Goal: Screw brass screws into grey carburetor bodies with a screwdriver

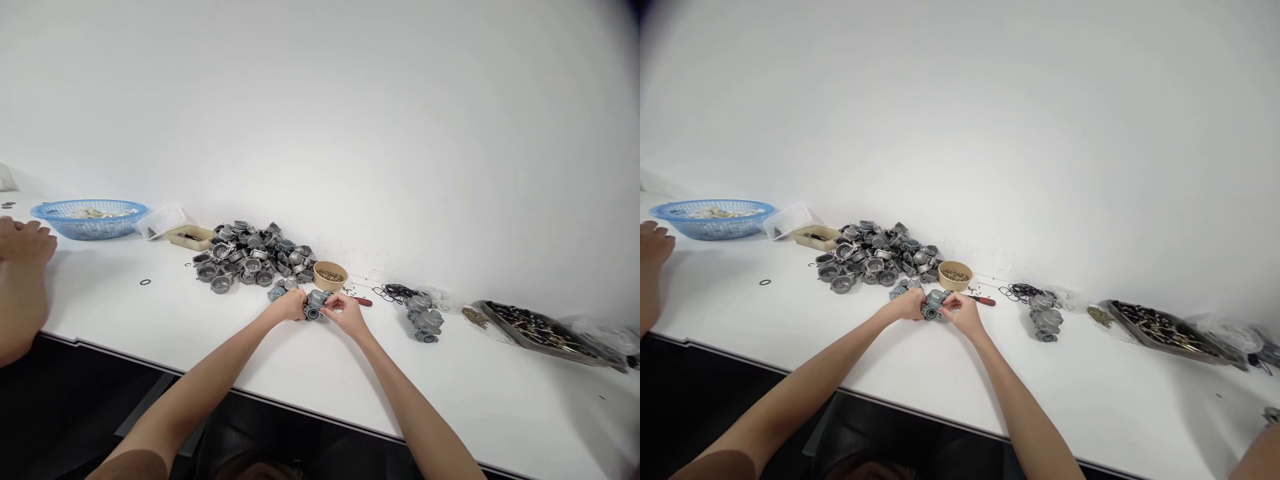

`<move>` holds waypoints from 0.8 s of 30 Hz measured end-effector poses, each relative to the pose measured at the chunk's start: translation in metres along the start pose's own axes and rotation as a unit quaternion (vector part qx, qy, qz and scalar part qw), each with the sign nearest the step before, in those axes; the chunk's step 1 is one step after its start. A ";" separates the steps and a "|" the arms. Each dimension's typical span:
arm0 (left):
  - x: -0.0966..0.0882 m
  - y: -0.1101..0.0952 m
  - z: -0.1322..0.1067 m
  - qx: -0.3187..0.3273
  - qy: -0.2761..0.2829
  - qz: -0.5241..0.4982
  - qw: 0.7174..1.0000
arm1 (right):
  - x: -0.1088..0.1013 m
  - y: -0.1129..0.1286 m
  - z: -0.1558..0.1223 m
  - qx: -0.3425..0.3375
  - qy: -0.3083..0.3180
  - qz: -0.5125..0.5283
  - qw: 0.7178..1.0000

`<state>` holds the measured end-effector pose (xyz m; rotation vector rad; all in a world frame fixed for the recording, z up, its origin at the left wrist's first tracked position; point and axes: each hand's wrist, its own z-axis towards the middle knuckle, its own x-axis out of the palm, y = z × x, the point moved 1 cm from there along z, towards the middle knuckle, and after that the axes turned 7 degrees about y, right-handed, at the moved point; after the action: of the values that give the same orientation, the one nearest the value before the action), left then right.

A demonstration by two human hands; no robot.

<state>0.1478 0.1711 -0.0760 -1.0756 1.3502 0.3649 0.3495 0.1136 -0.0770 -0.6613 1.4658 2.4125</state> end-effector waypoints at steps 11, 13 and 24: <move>-0.013 0.004 -0.008 0.046 0.004 -0.010 0.999 | 0.004 0.010 -0.001 -0.002 0.002 -0.014 1.000; -0.016 0.004 -0.009 0.047 0.010 -0.017 0.999 | 0.005 0.013 -0.001 -0.004 0.000 -0.024 1.000; -0.017 0.006 -0.010 0.002 0.019 -0.064 0.998 | 0.005 0.003 0.003 0.041 -0.032 0.003 0.999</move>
<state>0.1331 0.1719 -0.0615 -1.1651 1.3066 0.2478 0.3432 0.1144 -0.0758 -0.5576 1.5329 2.3420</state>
